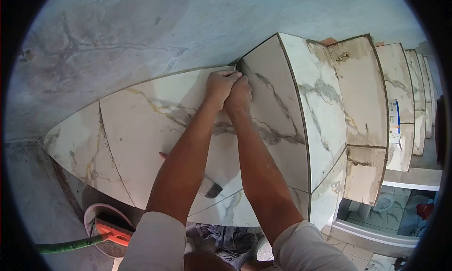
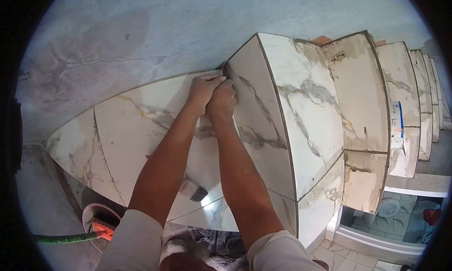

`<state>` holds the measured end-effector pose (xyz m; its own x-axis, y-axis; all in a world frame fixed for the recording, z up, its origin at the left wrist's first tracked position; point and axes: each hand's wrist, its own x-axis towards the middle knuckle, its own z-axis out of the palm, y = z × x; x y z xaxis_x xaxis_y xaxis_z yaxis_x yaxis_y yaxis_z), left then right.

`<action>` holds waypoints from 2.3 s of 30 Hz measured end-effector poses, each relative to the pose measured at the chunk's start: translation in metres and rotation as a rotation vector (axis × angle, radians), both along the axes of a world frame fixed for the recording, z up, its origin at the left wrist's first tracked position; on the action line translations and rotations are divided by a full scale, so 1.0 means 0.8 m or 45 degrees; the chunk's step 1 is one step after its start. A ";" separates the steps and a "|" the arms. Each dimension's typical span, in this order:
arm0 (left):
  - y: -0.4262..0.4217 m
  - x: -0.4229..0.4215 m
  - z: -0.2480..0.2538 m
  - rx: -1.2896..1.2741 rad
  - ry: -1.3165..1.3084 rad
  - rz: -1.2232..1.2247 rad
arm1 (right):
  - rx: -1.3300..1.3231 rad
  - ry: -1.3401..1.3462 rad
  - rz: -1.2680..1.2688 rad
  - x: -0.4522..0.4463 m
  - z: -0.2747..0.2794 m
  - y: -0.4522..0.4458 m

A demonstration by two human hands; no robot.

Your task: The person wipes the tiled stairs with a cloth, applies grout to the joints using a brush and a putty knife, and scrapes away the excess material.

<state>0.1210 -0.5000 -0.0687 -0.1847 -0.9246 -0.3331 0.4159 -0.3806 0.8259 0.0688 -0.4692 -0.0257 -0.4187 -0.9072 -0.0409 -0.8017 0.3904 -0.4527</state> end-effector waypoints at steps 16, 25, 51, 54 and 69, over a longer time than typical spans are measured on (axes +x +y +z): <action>0.002 -0.012 -0.019 -0.100 0.015 0.122 | 0.092 0.269 0.238 -0.019 -0.002 -0.001; 0.030 0.005 0.004 -0.382 -0.712 0.328 | -0.035 0.156 0.182 -0.023 -0.024 -0.010; 0.068 0.070 0.012 -0.591 -0.727 0.099 | 0.096 0.195 0.163 -0.037 -0.052 -0.031; 0.075 0.141 0.007 -0.882 -1.123 0.136 | 0.035 0.199 0.145 -0.025 -0.028 -0.014; 0.122 0.236 -0.014 -1.037 -1.342 0.364 | 0.105 0.220 0.022 -0.010 -0.011 -0.017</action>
